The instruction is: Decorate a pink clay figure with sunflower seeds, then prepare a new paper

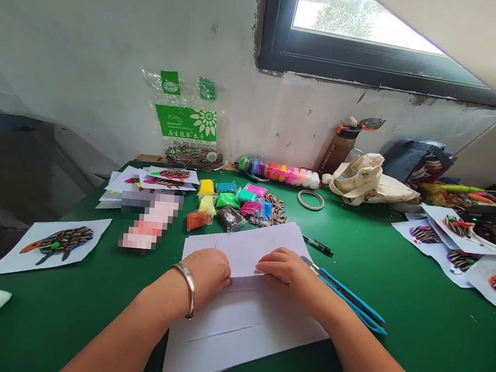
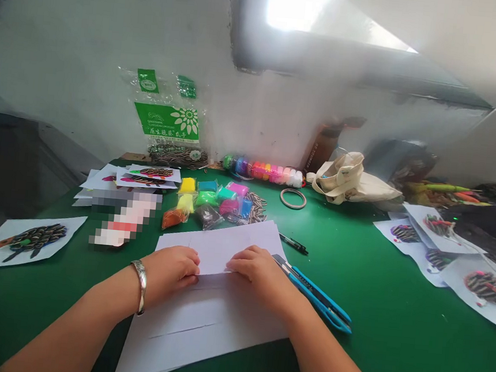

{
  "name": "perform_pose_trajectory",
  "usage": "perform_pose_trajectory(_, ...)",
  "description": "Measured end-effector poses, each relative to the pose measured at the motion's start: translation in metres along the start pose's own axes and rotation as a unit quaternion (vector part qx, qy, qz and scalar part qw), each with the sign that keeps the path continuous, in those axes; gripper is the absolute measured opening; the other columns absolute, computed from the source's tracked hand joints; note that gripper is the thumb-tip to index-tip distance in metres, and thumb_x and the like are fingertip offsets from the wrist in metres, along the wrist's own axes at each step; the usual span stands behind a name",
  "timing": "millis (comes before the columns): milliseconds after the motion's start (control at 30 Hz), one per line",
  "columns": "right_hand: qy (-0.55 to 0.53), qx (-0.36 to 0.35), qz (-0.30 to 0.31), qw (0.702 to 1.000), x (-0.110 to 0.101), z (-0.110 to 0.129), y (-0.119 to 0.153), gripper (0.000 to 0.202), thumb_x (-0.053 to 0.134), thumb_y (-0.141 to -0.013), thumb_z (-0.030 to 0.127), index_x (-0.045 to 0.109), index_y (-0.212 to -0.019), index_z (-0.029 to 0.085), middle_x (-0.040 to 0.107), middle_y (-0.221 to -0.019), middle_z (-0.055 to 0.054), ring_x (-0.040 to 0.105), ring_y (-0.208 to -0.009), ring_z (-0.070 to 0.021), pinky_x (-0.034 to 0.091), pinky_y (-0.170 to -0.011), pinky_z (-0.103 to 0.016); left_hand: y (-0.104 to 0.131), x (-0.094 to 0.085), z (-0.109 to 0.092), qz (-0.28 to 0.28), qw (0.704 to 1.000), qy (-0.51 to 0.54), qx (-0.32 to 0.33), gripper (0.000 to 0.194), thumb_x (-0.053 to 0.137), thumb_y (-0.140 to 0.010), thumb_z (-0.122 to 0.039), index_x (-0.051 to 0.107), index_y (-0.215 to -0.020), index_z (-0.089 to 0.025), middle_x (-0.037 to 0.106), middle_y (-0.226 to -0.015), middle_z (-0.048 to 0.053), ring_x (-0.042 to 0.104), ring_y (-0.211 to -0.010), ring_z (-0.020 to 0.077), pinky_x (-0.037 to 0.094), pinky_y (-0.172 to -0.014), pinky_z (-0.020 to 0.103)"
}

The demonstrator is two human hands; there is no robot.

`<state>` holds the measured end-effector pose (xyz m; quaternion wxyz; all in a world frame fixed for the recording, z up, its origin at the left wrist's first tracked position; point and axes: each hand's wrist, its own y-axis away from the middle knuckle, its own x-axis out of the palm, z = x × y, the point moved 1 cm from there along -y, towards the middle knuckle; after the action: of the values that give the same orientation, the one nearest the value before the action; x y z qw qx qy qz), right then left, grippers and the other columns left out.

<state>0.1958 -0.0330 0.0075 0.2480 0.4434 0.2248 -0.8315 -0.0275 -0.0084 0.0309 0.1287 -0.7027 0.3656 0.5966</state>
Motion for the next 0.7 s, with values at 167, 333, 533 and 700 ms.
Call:
perform_pose_trajectory(167,0.001,0.004,0.009,1.000,-0.004,0.003,0.002,0.022,0.049,-0.095,0.026,0.070,-0.100,0.027,0.067,-0.106,-0.003,0.055,-0.097,-0.0174,0.042,-0.084,-0.031,0.003,-0.014,-0.012,0.044,0.998,-0.033,-0.020,0.031,0.047,-0.088,-0.026,0.068,-0.066,-0.017,0.065,-0.080,0.008,0.063,-0.077,0.0207,0.045,-0.066,0.028)
perform_pose_trajectory(333,0.001,0.012,0.011,1.000,-0.006,0.004,0.002,0.022,0.050,-0.094,0.027,0.072,-0.099,0.028,0.067,-0.106,-0.003,0.055,-0.098,-0.0179,0.043,-0.084,-0.032,0.004,-0.015,-0.015,0.046,0.998,-0.043,-0.030,0.029,0.048,-0.087,-0.024,0.069,-0.069,-0.016,0.066,-0.082,0.008,0.063,-0.076,0.0203,0.046,-0.065,0.028)
perform_pose_trajectory(533,-0.018,0.001,0.007,1.000,-0.006,-0.004,0.003,0.022,0.051,-0.094,0.022,0.072,-0.098,0.027,0.068,-0.106,-0.004,0.055,-0.099,-0.0176,0.044,-0.085,-0.030,0.001,-0.010,-0.020,0.048,0.997,-0.053,-0.016,0.026,0.050,-0.086,-0.022,0.071,-0.073,-0.015,0.068,-0.084,0.011,0.064,-0.083,0.0240,0.048,-0.073,0.032)
perform_pose_trajectory(700,-0.014,0.008,-0.005,1.000,-0.004,-0.009,0.004,0.021,0.053,-0.091,0.019,0.073,-0.094,0.026,0.069,-0.103,-0.003,0.056,-0.099,-0.0176,0.045,-0.085,-0.030,0.001,-0.009,-0.027,0.048,0.997,-0.060,-0.008,0.023,0.051,-0.086,-0.021,0.071,-0.076,-0.015,0.068,-0.086,0.012,0.064,-0.086,0.0255,0.049,-0.077,0.035)
